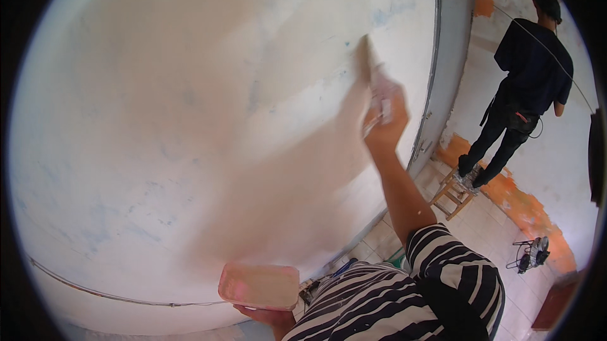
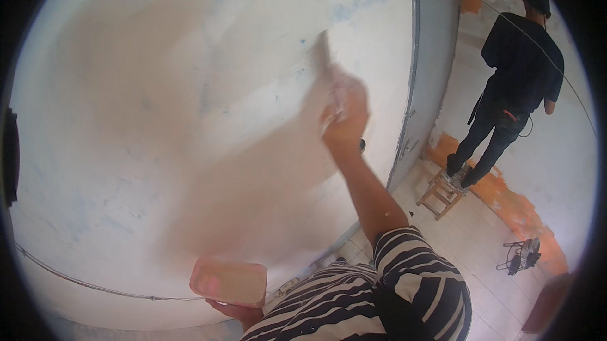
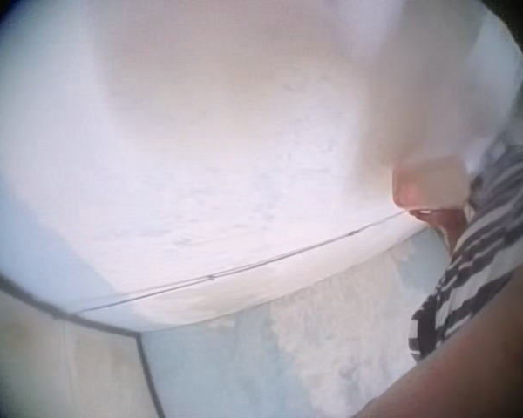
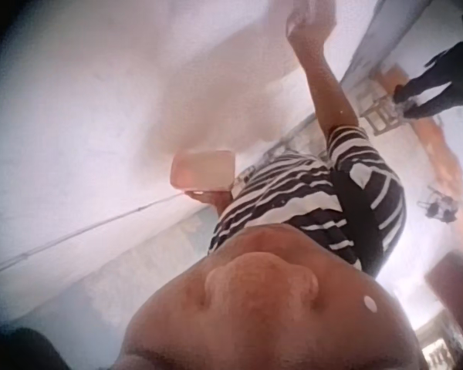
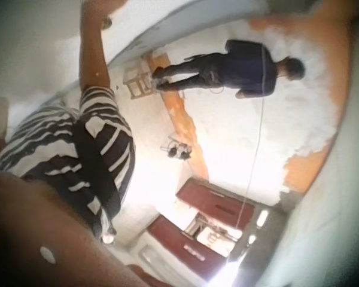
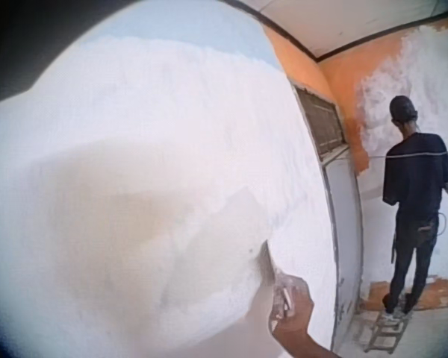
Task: The person patches a wall by scooping material from a pink container onto a scraper and spreading it over a wall surface.
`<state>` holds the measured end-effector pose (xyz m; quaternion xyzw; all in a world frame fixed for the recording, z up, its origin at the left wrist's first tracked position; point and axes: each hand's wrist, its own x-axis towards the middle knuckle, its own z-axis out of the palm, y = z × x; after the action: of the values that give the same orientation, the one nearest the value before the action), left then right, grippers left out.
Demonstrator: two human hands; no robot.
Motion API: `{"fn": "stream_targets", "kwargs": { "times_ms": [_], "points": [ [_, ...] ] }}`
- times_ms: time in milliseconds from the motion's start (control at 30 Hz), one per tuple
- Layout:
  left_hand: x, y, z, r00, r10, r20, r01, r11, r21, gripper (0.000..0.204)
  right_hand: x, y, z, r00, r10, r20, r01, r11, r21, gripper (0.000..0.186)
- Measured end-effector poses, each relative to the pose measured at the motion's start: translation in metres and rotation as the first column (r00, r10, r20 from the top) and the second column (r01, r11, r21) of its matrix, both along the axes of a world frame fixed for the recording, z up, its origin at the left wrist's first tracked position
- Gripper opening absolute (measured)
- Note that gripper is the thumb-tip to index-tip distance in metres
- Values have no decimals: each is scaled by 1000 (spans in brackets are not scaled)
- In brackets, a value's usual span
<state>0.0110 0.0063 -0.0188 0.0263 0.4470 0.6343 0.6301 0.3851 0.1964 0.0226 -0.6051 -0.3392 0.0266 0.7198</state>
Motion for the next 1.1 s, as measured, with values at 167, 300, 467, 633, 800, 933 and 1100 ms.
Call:
{"fn": "stream_targets", "kwargs": {
  "times_ms": [167, 300, 467, 633, 800, 933, 1100],
  "points": [
    [1, 4, 4, 996, 63, 68, -58, 995, -76, 74, -74, -41, -16, 591, 223, 775, -168, 974, -151, 12],
    [11, 8, 1, 993, 66, 94, -61, 997, -55, 76, -40, -36, -35, 930, 54, 363, -47, 998, -30, 29],
    [8, 5, -7, 998, 23, 65, -17, 996, -86, 79, -14, -7, -47, 758, -54, 650, 119, 991, -57, 56],
    [9, 3, -9, 999, 18, 45, -14, 996, -92, 79, -78, -36, -64, 640, 205, 740, -70, 975, -209, 42],
    [19, 8, -3, 1000, 18, 23, -16, 996, -93, 79, -43, -28, -37, 831, 60, 554, -98, 994, 39, 41],
    [10, 2, -9, 1000, -8, 7, 8, 998, -70, 78, -19, -2, -54, 754, 38, 656, 77, 986, -146, 62],
    [15, -2, 8, 996, 60, -70, -68, 990, -126, 74, -80, -58, -95, 635, 252, 731, -99, 964, -247, 48]
  ]
}}
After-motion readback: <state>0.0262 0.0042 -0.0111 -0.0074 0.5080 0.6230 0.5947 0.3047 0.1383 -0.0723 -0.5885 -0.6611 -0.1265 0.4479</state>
